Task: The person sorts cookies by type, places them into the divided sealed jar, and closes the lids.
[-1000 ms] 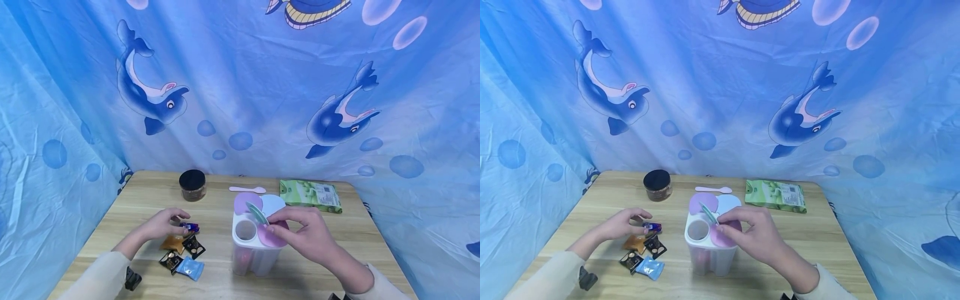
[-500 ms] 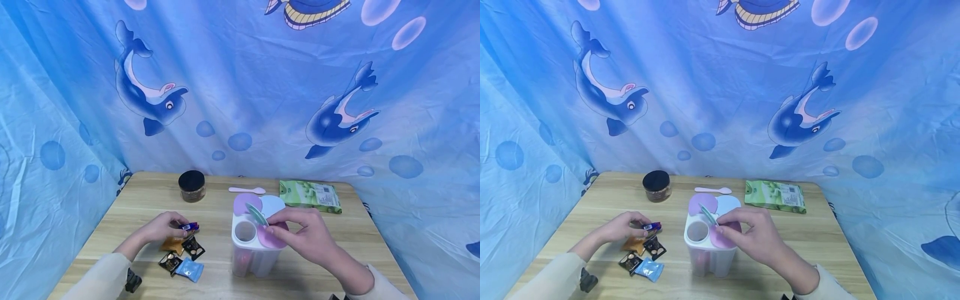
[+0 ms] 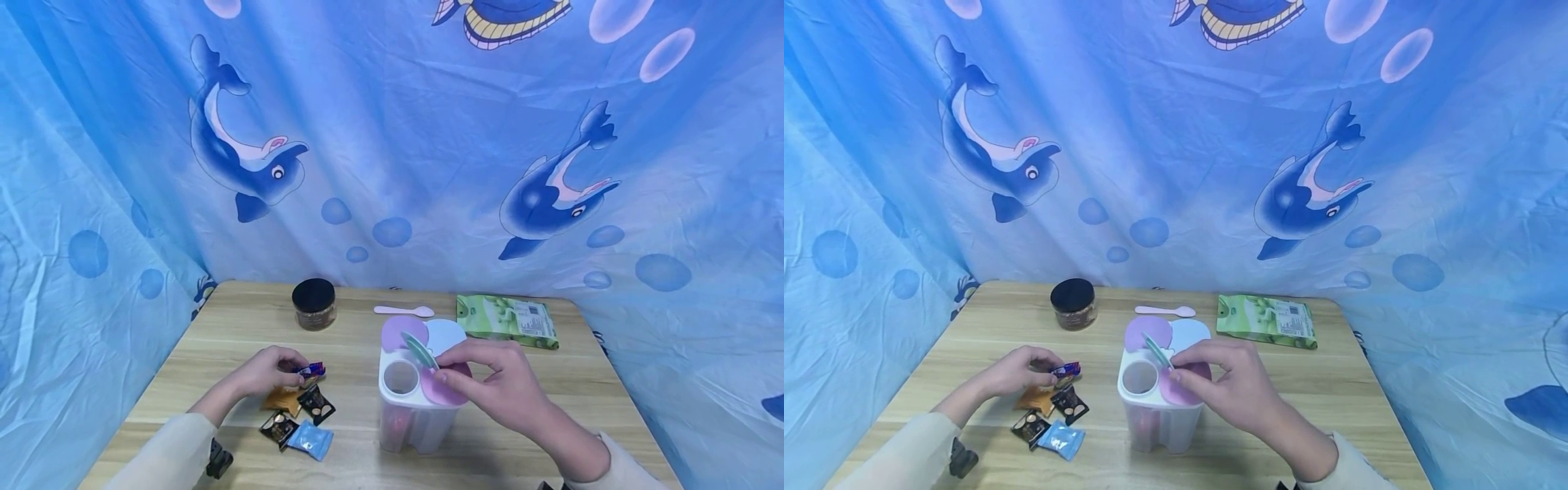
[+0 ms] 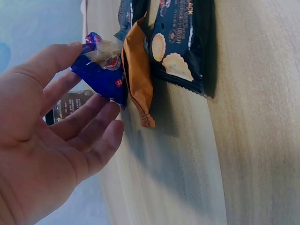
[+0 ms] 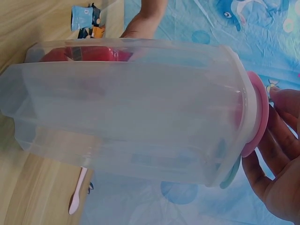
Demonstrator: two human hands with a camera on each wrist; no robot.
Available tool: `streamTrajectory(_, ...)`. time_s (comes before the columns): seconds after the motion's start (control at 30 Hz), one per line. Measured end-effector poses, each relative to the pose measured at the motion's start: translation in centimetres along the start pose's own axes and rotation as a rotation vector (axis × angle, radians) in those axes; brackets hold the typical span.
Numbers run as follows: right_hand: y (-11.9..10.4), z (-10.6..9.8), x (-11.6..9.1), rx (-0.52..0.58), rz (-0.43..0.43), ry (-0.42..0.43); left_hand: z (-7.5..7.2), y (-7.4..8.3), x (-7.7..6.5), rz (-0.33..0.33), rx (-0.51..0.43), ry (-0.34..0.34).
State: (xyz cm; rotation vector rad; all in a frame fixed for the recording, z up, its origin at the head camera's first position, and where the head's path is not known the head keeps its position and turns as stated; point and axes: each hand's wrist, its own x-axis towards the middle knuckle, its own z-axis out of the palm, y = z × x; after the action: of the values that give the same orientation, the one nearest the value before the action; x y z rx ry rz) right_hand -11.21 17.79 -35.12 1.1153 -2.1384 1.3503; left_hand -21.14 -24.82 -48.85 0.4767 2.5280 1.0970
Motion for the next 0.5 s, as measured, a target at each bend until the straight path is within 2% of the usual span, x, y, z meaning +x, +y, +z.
streamTrajectory(0.23, -0.02, -0.03, -0.08, 0.000, 0.010, -0.001, 0.08, -0.31, 0.29, 0.024, 0.043, 0.028)
streamTrajectory(0.5, -0.05, -0.02, -0.05, -0.005, 0.022, -0.001, -0.07, -0.47, 0.54, 0.026, 0.022, 0.028)
